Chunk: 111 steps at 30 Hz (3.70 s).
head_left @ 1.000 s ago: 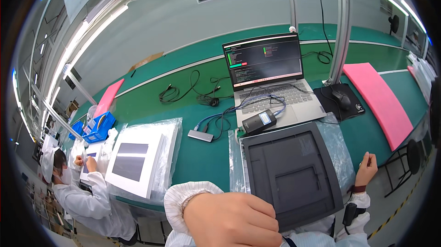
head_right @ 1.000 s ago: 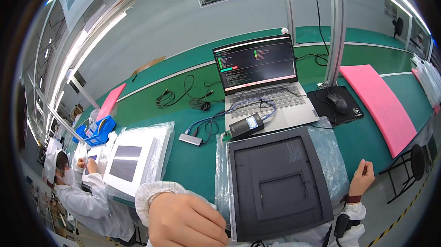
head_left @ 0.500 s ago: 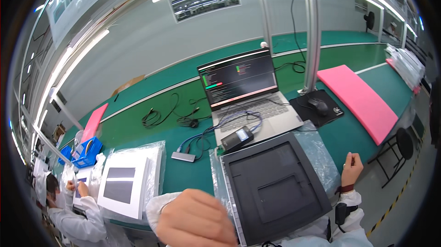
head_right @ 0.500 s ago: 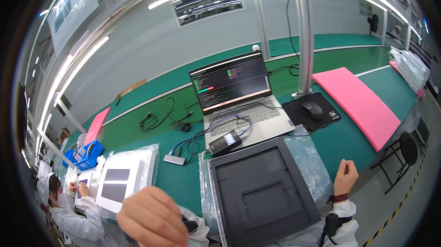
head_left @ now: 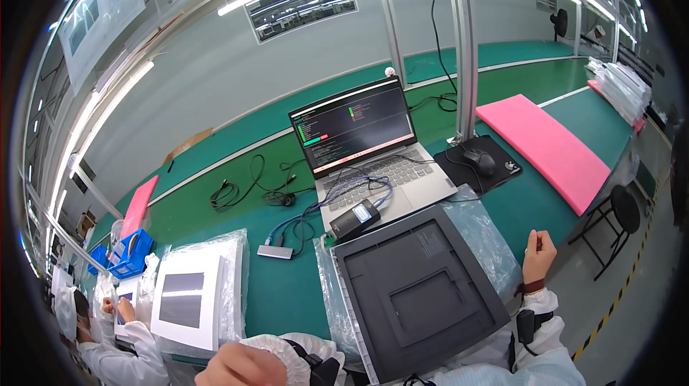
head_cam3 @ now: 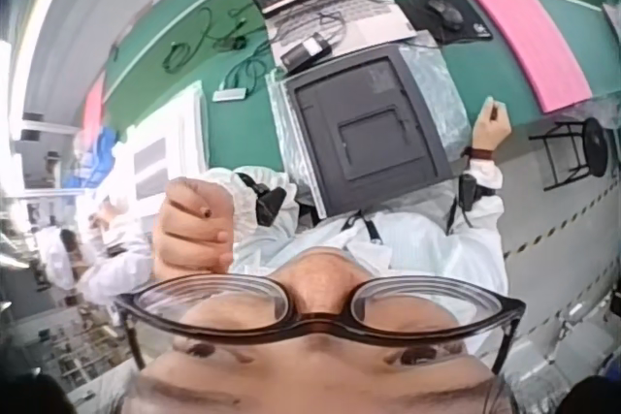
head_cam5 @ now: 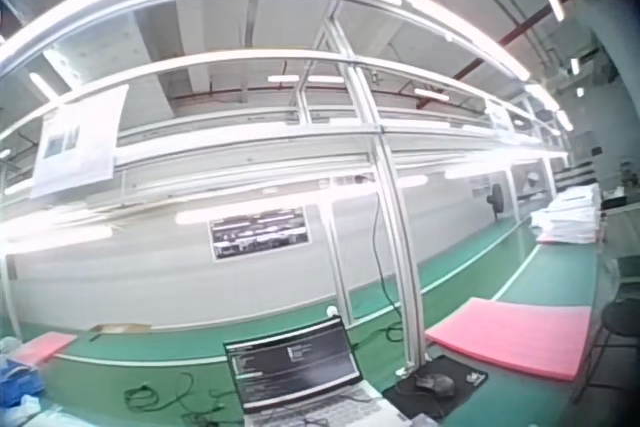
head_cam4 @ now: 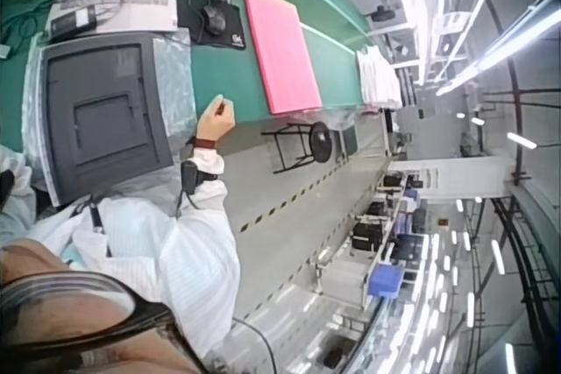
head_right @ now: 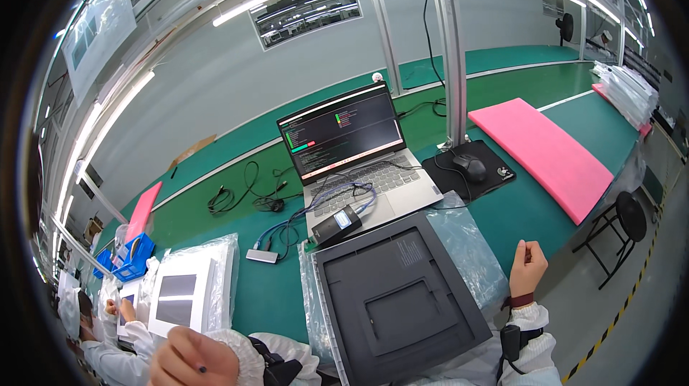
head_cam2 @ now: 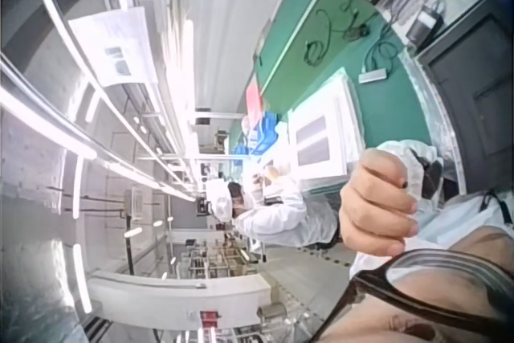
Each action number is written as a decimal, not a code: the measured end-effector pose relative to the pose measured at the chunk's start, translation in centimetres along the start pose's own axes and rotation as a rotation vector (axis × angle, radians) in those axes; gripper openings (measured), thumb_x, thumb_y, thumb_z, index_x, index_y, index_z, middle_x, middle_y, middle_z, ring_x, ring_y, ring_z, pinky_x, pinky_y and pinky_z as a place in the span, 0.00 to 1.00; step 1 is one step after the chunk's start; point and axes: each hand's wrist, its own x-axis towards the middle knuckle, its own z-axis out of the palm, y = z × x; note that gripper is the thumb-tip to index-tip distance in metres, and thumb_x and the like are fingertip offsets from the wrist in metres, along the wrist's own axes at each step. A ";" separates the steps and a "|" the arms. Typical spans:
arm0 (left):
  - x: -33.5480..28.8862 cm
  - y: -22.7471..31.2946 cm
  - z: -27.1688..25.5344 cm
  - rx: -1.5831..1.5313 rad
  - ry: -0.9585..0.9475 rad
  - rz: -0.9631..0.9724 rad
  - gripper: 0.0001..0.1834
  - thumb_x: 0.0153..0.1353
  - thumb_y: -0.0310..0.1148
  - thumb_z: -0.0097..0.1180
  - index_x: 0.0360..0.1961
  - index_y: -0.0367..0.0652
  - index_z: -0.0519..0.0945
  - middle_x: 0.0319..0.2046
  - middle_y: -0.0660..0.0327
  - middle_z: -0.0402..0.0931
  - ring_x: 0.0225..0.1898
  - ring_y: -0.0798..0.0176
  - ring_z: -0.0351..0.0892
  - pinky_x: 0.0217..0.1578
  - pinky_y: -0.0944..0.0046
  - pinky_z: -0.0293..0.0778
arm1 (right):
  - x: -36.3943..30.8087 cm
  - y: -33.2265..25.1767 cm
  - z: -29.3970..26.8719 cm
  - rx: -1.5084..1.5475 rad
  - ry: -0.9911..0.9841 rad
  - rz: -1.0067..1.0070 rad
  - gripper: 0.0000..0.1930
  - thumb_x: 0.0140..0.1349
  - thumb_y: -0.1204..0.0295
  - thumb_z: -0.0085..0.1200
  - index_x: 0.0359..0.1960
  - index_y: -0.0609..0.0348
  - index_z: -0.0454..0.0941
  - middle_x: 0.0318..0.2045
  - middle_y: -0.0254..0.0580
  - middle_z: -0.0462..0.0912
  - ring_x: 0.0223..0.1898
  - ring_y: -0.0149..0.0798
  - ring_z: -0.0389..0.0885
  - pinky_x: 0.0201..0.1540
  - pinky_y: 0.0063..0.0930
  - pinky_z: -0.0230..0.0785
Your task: Connecting and testing electronic components using a laptop and a specialized scanner in a manufacturing environment.
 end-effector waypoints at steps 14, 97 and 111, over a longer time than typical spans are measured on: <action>0.7 -0.3 0.7 -0.182 0.013 0.102 0.08 0.46 0.19 0.58 0.19 0.47 0.77 0.21 0.71 0.76 0.19 0.70 0.73 0.23 0.69 0.60 | -0.3 1.3 0.5 0.007 -0.026 0.028 0.14 0.63 0.71 0.48 0.19 0.62 0.64 0.13 0.27 0.57 0.16 0.21 0.54 0.18 0.23 0.45; -20.8 1.1 1.5 0.462 0.681 -1.400 0.04 0.61 0.26 0.47 0.31 0.38 0.75 0.16 0.69 0.67 0.17 0.78 0.63 0.19 0.77 0.58 | -0.3 -0.3 -1.4 -0.025 -0.205 -0.233 0.10 0.56 0.75 0.50 0.19 0.60 0.65 0.15 0.39 0.62 0.19 0.41 0.62 0.23 0.35 0.53; -20.9 1.1 2.2 0.562 0.687 -1.326 0.11 0.57 0.20 0.45 0.43 0.39 0.68 0.22 0.67 0.66 0.22 0.76 0.64 0.22 0.76 0.61 | 1.4 -2.1 -2.8 -0.102 -0.455 -0.342 0.07 0.54 0.73 0.53 0.21 0.60 0.72 0.19 0.42 0.71 0.23 0.45 0.70 0.27 0.36 0.62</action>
